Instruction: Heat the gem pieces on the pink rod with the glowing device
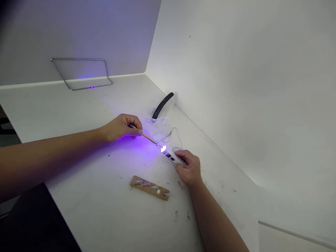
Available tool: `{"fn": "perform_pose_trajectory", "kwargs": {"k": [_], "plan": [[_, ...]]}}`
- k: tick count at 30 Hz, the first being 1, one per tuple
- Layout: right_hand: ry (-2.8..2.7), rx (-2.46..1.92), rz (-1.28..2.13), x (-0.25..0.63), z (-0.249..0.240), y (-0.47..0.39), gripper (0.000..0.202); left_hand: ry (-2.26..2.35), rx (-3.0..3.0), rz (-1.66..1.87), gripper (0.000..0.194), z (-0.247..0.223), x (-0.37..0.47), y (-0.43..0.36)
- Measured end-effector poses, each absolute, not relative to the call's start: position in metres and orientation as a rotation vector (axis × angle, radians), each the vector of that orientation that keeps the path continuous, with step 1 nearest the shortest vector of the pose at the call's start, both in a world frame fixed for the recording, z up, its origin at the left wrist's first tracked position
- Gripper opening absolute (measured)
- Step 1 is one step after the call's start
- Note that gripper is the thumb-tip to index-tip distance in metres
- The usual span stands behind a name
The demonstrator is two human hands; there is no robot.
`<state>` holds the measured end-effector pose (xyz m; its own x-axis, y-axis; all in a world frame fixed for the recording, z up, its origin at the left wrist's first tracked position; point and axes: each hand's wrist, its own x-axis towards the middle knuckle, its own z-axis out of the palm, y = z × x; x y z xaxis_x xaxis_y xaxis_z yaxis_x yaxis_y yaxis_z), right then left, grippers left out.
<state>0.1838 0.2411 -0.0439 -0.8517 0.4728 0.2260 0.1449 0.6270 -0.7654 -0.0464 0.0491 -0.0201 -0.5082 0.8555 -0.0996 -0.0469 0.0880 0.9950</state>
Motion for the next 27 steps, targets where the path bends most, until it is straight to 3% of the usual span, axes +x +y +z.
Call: {"fn": "perform_pose_trajectory", "kwargs": {"k": [27], "plan": [[-2.51, -0.398, 0.969, 0.1799, -0.0372, 0.2386, 0.029, 1.613, 0.879, 1.479, 0.01, -0.0242, -0.0489, 0.0496]]}}
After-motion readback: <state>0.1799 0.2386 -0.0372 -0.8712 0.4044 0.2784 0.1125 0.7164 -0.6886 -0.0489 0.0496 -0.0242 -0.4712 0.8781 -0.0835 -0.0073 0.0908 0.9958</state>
